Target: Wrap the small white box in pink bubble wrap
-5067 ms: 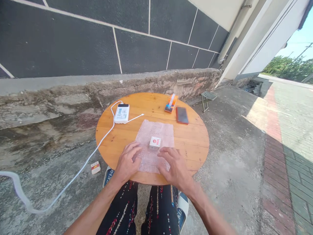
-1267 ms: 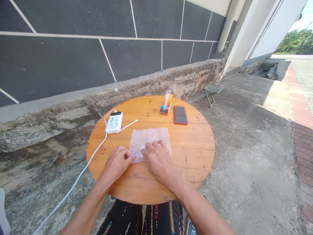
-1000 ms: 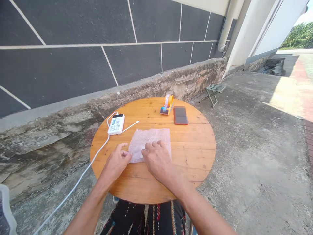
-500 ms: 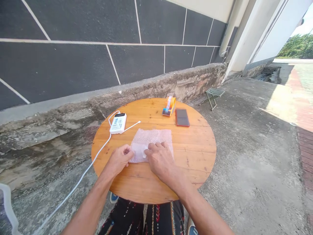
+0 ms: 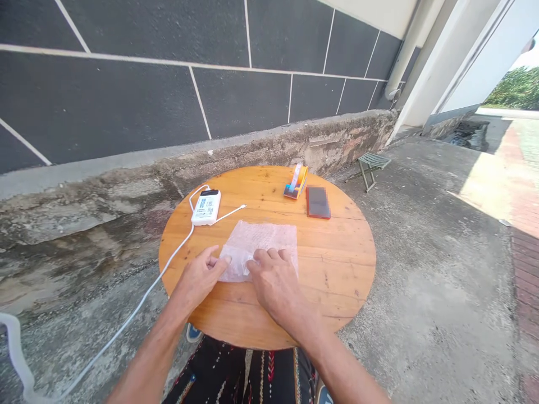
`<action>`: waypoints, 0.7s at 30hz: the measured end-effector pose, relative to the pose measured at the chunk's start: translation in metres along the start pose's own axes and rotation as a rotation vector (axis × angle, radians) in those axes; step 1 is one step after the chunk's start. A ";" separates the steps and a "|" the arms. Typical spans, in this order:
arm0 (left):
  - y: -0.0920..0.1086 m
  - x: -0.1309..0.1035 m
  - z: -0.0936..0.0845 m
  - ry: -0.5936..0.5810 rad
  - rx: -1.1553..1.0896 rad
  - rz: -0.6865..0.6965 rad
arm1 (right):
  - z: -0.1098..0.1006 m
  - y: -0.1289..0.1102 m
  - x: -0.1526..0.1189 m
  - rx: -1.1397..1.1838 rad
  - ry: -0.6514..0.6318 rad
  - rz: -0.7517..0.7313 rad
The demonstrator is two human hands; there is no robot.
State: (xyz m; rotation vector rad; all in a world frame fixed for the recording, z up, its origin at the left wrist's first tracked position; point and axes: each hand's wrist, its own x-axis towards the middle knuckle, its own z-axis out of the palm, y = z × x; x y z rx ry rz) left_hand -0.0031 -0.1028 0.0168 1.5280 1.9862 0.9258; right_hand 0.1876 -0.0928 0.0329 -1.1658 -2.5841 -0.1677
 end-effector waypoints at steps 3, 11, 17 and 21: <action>-0.001 0.001 -0.001 -0.087 0.082 0.045 | 0.000 0.000 0.000 0.005 0.006 0.000; 0.001 -0.003 0.004 -0.117 -0.110 -0.010 | -0.009 -0.001 0.003 -0.017 -0.052 -0.029; 0.006 -0.005 0.003 -0.133 -0.325 -0.090 | -0.010 0.000 0.003 -0.043 -0.059 -0.056; 0.003 -0.005 0.006 -0.128 -0.411 -0.123 | -0.010 0.000 0.004 -0.045 -0.064 -0.060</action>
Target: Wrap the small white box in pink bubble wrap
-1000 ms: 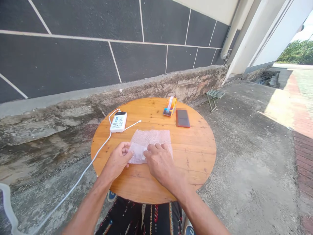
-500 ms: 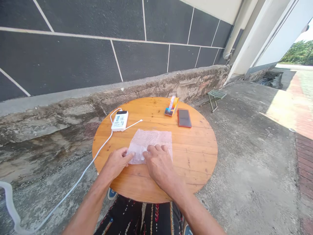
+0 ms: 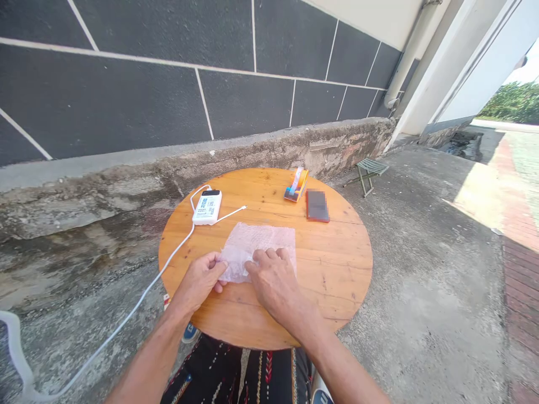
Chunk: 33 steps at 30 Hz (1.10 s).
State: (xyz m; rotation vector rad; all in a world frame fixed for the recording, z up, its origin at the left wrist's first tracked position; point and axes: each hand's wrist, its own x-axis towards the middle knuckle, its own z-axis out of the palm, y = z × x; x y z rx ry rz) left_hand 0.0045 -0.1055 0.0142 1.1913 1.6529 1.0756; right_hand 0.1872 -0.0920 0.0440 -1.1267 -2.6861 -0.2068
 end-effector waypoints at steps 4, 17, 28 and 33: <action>-0.002 -0.002 0.000 -0.007 -0.122 -0.020 | 0.001 -0.003 0.002 0.023 -0.001 -0.013; 0.007 -0.014 0.019 0.011 0.010 0.163 | 0.005 -0.012 0.003 0.183 0.053 0.098; 0.017 -0.031 0.012 -0.122 0.336 0.413 | 0.013 -0.019 -0.006 0.398 0.178 0.289; 0.014 -0.030 0.010 -0.147 0.507 0.549 | 0.012 -0.014 -0.011 0.451 0.180 0.245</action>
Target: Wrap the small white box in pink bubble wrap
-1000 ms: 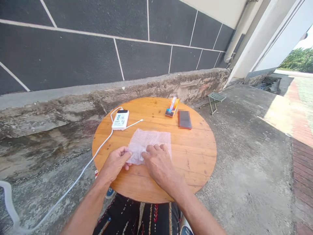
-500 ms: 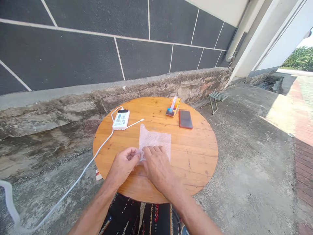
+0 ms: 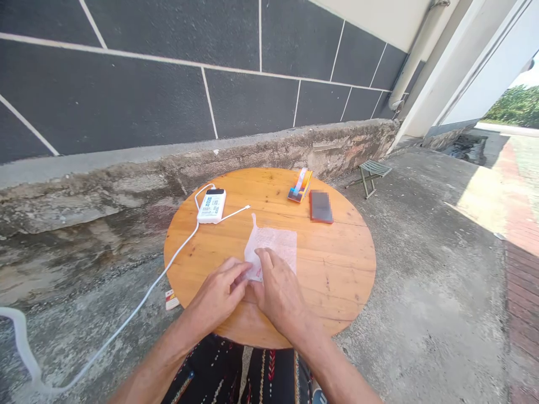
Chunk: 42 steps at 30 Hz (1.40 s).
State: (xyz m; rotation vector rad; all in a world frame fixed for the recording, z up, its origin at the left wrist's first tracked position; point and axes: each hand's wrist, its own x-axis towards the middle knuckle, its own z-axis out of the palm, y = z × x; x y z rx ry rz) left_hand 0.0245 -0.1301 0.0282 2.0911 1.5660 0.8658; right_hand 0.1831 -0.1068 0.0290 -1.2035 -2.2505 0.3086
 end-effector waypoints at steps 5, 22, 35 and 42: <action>-0.005 0.003 0.004 -0.001 0.067 0.044 | -0.006 0.002 0.001 0.036 -0.027 -0.009; -0.005 0.014 -0.004 -0.029 0.167 0.327 | -0.015 0.018 0.002 0.156 -0.020 -0.049; -0.012 0.013 -0.002 -0.002 0.142 0.365 | -0.037 0.048 -0.057 0.665 -0.092 0.759; -0.014 0.013 -0.002 0.009 0.152 0.376 | -0.009 0.037 -0.031 0.792 -0.049 0.780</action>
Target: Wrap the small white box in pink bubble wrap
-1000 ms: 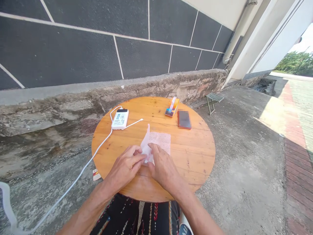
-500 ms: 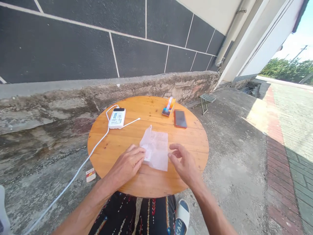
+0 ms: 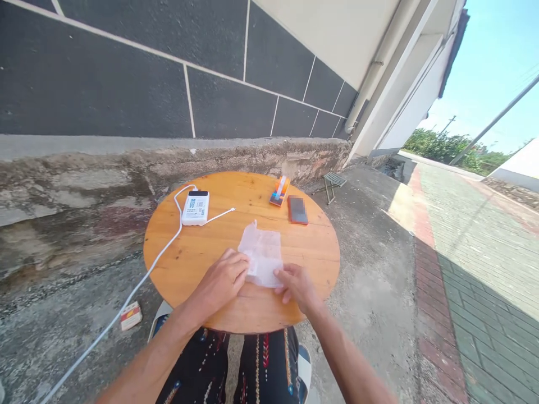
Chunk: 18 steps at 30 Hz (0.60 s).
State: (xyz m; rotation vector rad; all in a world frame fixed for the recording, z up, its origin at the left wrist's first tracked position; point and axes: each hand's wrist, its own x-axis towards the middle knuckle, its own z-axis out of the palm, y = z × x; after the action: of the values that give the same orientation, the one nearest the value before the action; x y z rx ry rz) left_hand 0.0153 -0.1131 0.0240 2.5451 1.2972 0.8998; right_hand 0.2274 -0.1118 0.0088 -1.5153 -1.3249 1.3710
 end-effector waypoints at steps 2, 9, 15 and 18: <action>-0.001 -0.001 -0.001 0.005 -0.005 0.004 | 0.004 -0.001 0.001 0.016 0.047 0.003; -0.003 -0.004 -0.001 0.015 -0.091 -0.009 | 0.004 0.003 -0.007 -0.007 0.229 -0.001; -0.006 -0.005 -0.002 0.010 -0.132 -0.006 | 0.019 0.002 -0.003 -0.015 0.208 -0.038; -0.009 -0.004 -0.002 -0.010 -0.146 0.013 | 0.023 0.002 0.000 0.024 0.197 -0.070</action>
State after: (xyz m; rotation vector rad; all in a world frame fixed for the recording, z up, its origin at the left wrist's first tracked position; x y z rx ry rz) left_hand 0.0059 -0.1112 0.0203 2.4462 1.1675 0.9463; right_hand 0.2053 -0.1151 0.0017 -1.5303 -1.2233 1.1579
